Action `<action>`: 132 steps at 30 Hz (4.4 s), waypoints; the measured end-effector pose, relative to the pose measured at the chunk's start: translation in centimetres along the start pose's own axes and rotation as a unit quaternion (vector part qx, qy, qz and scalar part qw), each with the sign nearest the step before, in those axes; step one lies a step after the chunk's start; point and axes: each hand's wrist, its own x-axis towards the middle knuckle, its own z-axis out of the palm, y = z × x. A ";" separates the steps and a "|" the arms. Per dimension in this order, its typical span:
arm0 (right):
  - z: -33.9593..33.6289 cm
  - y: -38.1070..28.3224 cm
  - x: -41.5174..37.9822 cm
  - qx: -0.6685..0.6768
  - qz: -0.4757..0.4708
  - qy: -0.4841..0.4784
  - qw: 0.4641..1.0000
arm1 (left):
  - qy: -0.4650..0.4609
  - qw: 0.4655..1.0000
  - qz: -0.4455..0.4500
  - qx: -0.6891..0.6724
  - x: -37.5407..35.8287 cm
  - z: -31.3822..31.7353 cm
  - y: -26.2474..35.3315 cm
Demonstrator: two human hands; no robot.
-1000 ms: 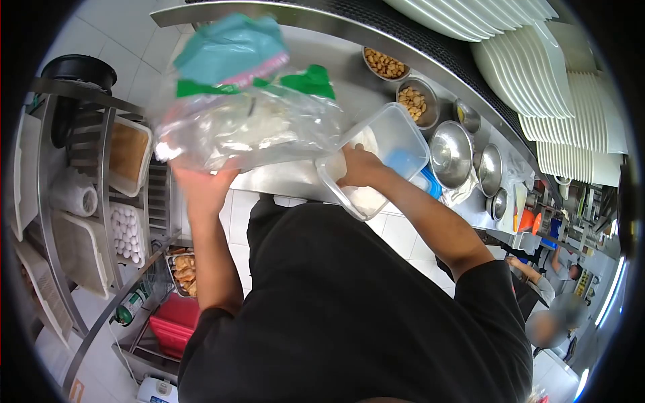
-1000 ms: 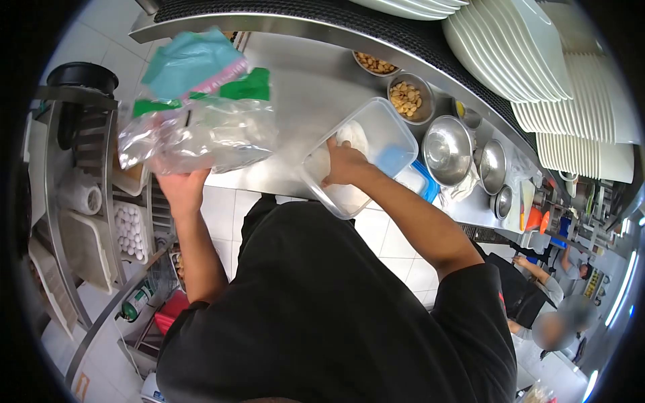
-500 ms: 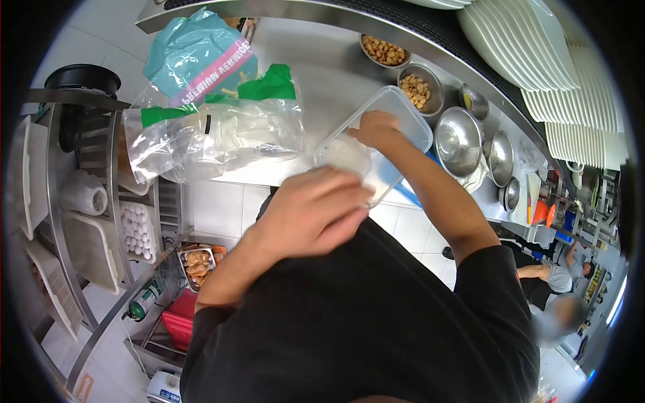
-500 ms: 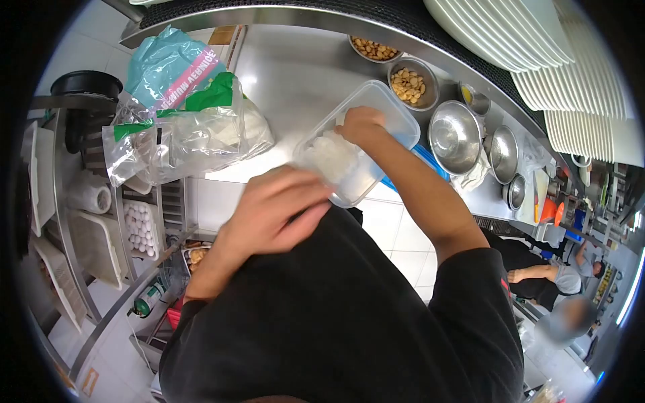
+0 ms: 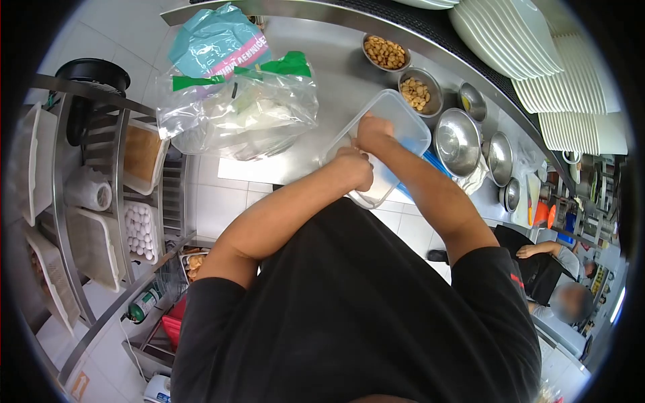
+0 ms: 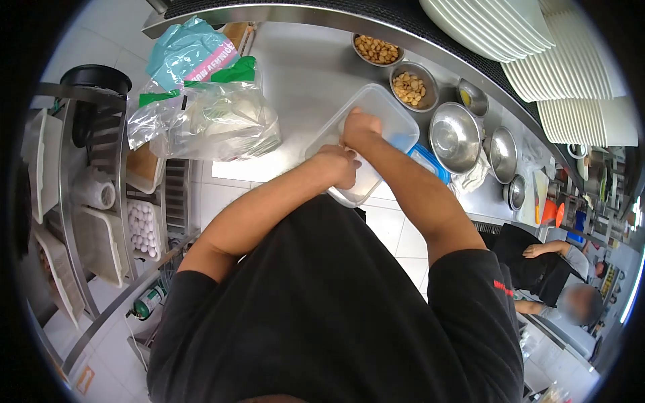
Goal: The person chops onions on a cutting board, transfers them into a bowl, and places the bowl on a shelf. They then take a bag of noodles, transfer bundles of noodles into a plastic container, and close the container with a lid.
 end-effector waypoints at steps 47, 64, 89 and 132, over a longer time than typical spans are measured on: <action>0.0 -0.4 -5.0 0.046 -0.294 -0.113 0.948 | 0.469 0.823 0.148 -0.282 -10.8 7.1 -7.0; -0.6 0.4 -3.0 0.019 -0.276 -0.059 0.959 | 0.483 0.823 0.140 -0.264 -10.7 6.6 -5.9; -15.2 9.7 -31.2 0.513 -0.321 0.246 0.757 | 0.386 0.876 -0.173 -0.234 -22.8 10.2 -20.7; -22.6 -8.3 -18.1 0.153 -0.447 0.249 0.845 | 0.605 0.706 -0.066 -0.362 -11.7 11.9 -18.7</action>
